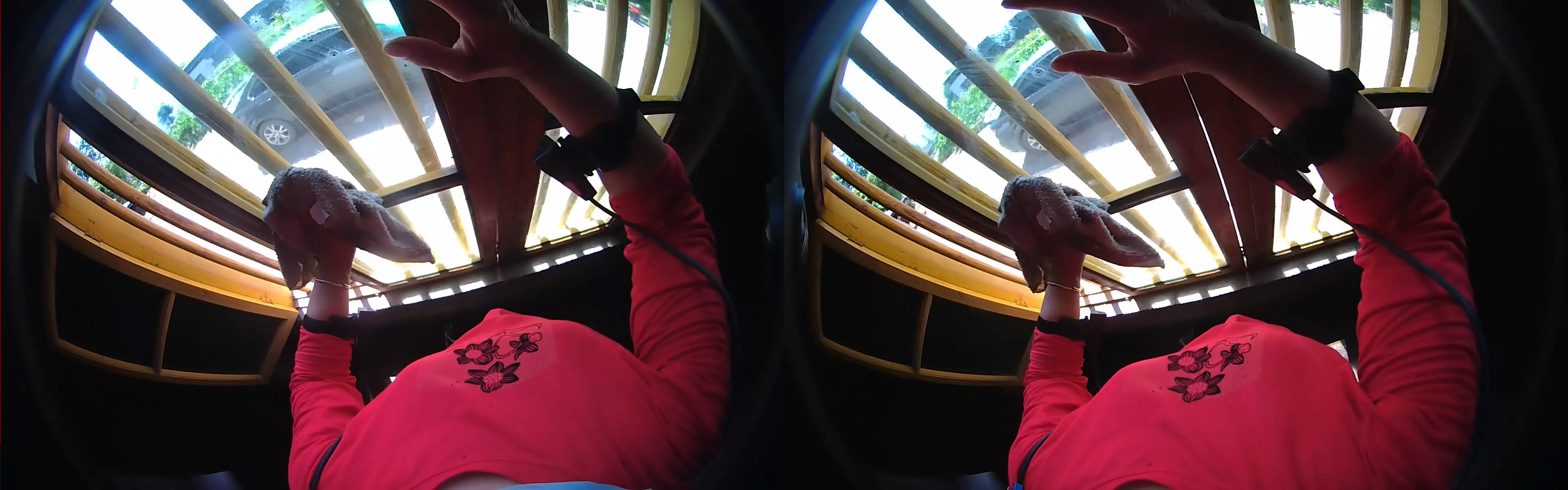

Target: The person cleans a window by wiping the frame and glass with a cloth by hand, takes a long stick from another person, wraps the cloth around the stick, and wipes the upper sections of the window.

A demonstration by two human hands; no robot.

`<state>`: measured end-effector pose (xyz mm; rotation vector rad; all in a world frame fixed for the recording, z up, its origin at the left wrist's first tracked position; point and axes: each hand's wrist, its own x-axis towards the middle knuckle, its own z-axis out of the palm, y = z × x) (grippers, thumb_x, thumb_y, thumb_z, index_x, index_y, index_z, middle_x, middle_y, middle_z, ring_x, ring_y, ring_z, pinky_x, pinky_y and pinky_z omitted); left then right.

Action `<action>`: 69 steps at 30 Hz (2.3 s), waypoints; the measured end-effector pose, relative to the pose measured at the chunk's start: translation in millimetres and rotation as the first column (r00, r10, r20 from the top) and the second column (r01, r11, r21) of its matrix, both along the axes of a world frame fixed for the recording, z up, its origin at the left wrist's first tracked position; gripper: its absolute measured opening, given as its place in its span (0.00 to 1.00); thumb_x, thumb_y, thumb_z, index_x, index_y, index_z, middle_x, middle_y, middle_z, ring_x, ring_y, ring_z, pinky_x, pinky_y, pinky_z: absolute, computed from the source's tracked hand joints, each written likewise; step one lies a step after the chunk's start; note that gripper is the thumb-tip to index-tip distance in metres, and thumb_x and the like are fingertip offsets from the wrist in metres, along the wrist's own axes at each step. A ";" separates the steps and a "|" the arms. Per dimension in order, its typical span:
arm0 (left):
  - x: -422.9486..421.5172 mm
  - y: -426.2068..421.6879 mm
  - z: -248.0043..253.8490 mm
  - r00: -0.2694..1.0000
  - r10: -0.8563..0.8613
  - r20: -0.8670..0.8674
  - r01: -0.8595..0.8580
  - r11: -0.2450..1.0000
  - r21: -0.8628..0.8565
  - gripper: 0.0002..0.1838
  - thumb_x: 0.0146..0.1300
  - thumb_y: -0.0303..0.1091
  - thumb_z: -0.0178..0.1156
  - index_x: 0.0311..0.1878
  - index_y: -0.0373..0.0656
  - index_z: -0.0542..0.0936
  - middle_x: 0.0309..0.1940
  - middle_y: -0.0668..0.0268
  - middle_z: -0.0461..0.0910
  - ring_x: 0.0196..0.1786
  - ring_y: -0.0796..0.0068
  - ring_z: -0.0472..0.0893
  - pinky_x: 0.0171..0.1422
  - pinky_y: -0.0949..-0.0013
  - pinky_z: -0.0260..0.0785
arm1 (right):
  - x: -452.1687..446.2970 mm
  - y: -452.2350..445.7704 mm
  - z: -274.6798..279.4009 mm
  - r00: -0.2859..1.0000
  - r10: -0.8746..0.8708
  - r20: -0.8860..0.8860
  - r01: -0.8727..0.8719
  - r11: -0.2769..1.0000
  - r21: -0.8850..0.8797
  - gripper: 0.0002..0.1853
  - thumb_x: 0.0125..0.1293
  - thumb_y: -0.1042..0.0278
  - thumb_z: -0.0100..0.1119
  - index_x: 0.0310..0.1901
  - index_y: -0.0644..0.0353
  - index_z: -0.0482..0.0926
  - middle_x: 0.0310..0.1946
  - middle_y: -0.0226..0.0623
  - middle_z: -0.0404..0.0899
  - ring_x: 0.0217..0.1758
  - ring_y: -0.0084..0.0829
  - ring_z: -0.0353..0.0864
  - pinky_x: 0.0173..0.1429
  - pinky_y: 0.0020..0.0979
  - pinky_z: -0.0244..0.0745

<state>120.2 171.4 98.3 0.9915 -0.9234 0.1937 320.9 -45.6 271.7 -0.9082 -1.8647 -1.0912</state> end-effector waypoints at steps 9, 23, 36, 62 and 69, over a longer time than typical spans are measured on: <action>33.8 -48.1 -44.6 0.287 0.853 0.437 -0.569 -0.215 0.794 0.24 0.66 0.34 0.45 0.64 0.40 0.60 0.61 0.60 0.65 0.64 0.74 0.65 0.68 0.68 0.57 | 2.1 2.0 0.3 0.997 -0.006 -0.077 -0.003 0.994 -0.113 0.36 0.60 0.54 0.59 0.68 0.53 0.58 0.63 0.41 0.65 0.67 0.38 0.62 0.71 0.39 0.55; 36.6 -42.3 151.4 -0.538 0.191 0.821 -0.656 -0.706 -0.266 0.24 0.61 0.34 0.52 0.59 0.37 0.64 0.53 0.57 0.70 0.56 0.71 0.71 0.61 0.68 0.63 | 3.2 8.2 4.0 0.999 0.038 -0.034 -0.032 0.985 0.169 0.30 0.54 0.67 0.58 0.61 0.59 0.67 0.22 0.33 0.71 0.19 0.25 0.70 0.30 0.29 0.74; 22.4 -45.9 -9.6 0.036 0.842 0.539 -0.725 -0.349 0.594 0.25 0.56 0.37 0.61 0.54 0.36 0.68 0.47 0.56 0.73 0.50 0.67 0.74 0.57 0.66 0.66 | 4.0 9.5 13.1 0.982 0.187 0.014 -0.183 0.945 0.269 0.31 0.57 0.60 0.59 0.61 0.64 0.65 0.48 0.48 0.73 0.48 0.40 0.75 0.53 0.38 0.71; 56.7 -60.7 23.3 -0.119 0.527 0.842 -0.601 -0.713 0.361 0.20 0.64 0.37 0.53 0.58 0.44 0.66 0.53 0.62 0.70 0.56 0.69 0.72 0.65 0.69 0.59 | 1.3 -10.3 16.6 0.981 0.141 -0.134 -0.088 0.936 0.342 0.32 0.55 0.63 0.64 0.62 0.57 0.64 0.56 0.40 0.72 0.56 0.41 0.74 0.58 0.37 0.71; 49.9 -94.8 150.8 -0.376 0.354 0.857 -0.638 -0.769 0.038 0.28 0.59 0.42 0.59 0.61 0.44 0.65 0.57 0.58 0.67 0.62 0.66 0.67 0.69 0.64 0.56 | -3.8 -14.6 19.6 0.950 0.211 -0.229 -0.140 0.946 0.292 0.33 0.53 0.65 0.64 0.61 0.58 0.64 0.54 0.41 0.73 0.55 0.40 0.75 0.54 0.36 0.74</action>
